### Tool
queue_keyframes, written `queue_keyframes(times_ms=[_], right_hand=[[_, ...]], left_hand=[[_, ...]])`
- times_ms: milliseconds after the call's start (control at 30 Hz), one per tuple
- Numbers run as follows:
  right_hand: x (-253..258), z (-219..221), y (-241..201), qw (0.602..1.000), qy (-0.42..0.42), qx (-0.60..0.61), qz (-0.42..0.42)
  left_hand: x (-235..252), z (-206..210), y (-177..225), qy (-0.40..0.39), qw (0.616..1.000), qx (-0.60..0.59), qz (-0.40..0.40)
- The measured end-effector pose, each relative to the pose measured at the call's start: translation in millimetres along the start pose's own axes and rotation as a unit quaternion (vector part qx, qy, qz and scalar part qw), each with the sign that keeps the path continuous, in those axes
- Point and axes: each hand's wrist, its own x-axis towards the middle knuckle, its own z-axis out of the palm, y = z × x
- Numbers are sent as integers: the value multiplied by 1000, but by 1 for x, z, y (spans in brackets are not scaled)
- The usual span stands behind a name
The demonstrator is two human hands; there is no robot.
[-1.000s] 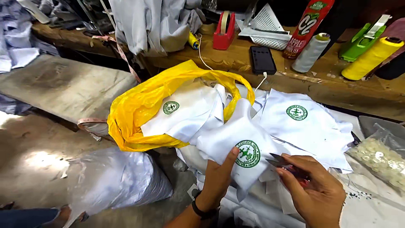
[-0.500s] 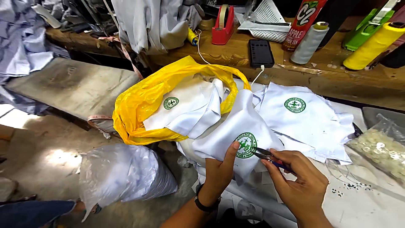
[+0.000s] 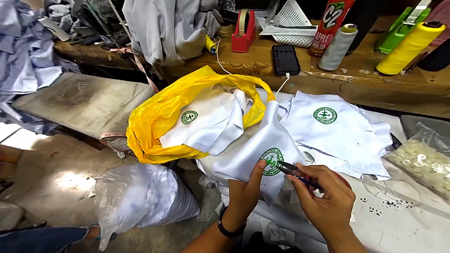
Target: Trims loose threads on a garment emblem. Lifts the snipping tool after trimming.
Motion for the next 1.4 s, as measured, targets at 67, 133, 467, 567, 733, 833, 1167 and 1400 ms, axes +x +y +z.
queue_keyframes(times_ms=[67, 133, 467, 567, 733, 833, 1167, 1400], right_hand=[[-2, 2, 0, 999, -5, 28, 31], [-3, 3, -1, 997, -8, 47, 66], [-3, 3, 1, 1000, 20, 6, 15], [-2, 2, 3, 1000, 19, -5, -2], [0, 2, 6, 1000, 18, 12, 1], [-2, 1, 6, 996, 13, 74, 56], [9, -4, 1, 986, -23, 142, 81], [5, 19, 7, 991, 31, 129, 37]], left_hand=[[0, 0, 3, 6, 998, -25, -49], [0, 0, 4, 6, 993, -55, -101], [-2, 3, 7, 12, 977, -129, -171], [-2, 4, 7, 14, 977, -128, -171], [-3, 9, 5, 26, 975, -132, -174], [-4, 11, 3, 21, 974, -137, -179], [-4, 21, -6, 3, 991, -84, -104], [-3, 24, 3, 46, 973, -121, -189]])
